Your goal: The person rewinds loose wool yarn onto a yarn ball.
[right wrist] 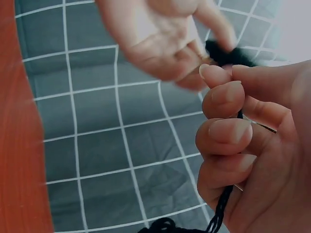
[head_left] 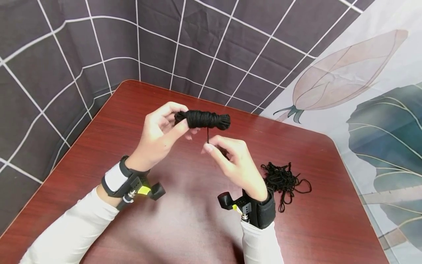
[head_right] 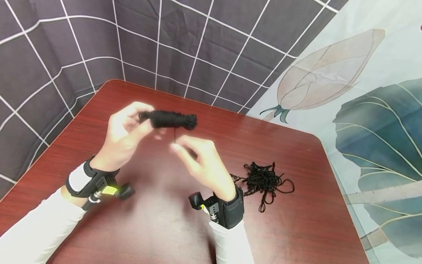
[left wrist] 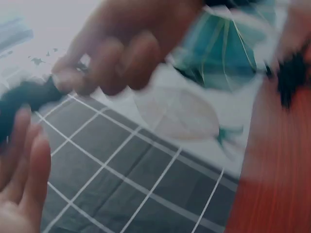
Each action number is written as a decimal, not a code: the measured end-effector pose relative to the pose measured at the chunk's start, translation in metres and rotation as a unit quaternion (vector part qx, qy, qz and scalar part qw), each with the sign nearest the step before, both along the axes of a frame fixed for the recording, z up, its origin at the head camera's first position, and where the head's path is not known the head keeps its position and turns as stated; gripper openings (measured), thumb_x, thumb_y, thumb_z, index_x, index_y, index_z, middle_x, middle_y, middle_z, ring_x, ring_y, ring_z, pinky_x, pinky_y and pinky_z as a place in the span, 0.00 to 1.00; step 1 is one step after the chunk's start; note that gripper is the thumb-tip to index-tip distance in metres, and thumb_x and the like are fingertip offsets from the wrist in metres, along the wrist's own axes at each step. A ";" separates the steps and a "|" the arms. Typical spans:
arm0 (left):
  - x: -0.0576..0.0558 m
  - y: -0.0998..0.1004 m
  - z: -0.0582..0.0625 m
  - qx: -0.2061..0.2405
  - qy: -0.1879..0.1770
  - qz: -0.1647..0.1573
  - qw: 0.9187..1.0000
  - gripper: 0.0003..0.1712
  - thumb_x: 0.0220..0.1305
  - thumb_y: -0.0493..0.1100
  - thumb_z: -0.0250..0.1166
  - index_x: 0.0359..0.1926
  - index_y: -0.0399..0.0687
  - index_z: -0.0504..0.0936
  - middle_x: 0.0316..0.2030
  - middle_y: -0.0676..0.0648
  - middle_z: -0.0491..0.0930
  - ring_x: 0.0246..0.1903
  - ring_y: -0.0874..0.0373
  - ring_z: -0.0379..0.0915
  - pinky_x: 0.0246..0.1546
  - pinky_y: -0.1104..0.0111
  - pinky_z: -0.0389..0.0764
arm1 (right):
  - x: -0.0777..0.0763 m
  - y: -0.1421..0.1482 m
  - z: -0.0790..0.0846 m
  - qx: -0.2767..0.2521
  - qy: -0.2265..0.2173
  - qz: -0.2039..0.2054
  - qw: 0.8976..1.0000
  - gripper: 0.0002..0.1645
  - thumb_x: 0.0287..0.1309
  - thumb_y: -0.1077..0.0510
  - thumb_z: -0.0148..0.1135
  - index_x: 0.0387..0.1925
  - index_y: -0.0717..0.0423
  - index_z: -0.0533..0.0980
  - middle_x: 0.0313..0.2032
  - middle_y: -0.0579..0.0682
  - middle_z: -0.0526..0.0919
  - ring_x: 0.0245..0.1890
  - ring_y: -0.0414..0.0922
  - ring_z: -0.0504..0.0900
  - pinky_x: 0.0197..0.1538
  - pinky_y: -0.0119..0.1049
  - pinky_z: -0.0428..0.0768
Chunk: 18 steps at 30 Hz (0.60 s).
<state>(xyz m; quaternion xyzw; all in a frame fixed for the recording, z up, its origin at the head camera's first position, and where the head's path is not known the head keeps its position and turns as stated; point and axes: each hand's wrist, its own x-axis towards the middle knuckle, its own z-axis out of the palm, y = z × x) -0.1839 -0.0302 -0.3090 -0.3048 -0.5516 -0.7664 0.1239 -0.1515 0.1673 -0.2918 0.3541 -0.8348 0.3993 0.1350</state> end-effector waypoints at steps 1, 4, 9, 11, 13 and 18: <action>-0.001 0.000 -0.001 -0.012 0.007 0.026 1.000 0.09 0.57 0.28 0.59 0.40 0.30 0.73 0.26 0.45 0.81 0.26 0.48 0.77 0.28 0.71 0.83 | 0.002 0.000 0.002 0.001 0.002 -0.001 1.000 0.09 0.62 0.58 0.55 0.28 0.52 0.79 0.18 0.42 0.74 0.17 0.36 0.66 0.19 0.31 0.66; -0.004 0.001 -0.003 -0.056 0.017 0.085 0.995 0.11 0.55 0.29 0.61 0.40 0.28 0.73 0.28 0.43 0.81 0.26 0.53 0.78 0.29 0.74 0.82 | 0.009 0.003 0.009 -0.004 0.019 -0.011 1.000 0.08 0.60 0.60 0.56 0.27 0.52 0.79 0.19 0.42 0.74 0.18 0.36 0.66 0.19 0.33 0.66; -0.007 0.001 -0.007 -0.142 0.013 0.099 0.985 0.12 0.55 0.34 0.63 0.40 0.33 0.76 0.30 0.42 0.80 0.27 0.57 0.77 0.32 0.75 0.80 | 0.017 0.014 0.020 -0.044 0.057 -0.037 0.997 0.07 0.56 0.65 0.59 0.25 0.56 0.80 0.20 0.43 0.76 0.16 0.35 0.63 0.17 0.31 0.60; -0.007 0.001 -0.007 -0.176 0.015 0.088 0.980 0.11 0.55 0.36 0.64 0.40 0.36 0.76 0.30 0.43 0.81 0.28 0.59 0.77 0.32 0.74 0.80 | 0.019 0.018 0.023 -0.071 0.070 -0.047 0.994 0.07 0.54 0.68 0.60 0.24 0.57 0.79 0.20 0.44 0.76 0.15 0.35 0.61 0.16 0.29 0.58; -0.008 0.001 -0.008 -0.206 0.020 0.072 0.976 0.11 0.55 0.36 0.65 0.39 0.38 0.77 0.30 0.45 0.80 0.28 0.62 0.76 0.33 0.72 0.80 | 0.021 0.021 0.025 -0.107 0.075 -0.049 0.990 0.06 0.52 0.70 0.60 0.24 0.60 0.79 0.19 0.46 0.75 0.14 0.34 0.61 0.15 0.28 0.57; -0.007 0.001 -0.010 -0.233 0.020 0.001 0.972 0.11 0.54 0.36 0.65 0.39 0.40 0.78 0.32 0.47 0.78 0.31 0.63 0.76 0.34 0.67 0.81 | 0.021 0.025 0.027 -0.199 0.073 -0.020 0.977 0.05 0.50 0.75 0.58 0.24 0.69 0.78 0.14 0.49 0.71 0.13 0.37 0.66 0.16 0.26 0.62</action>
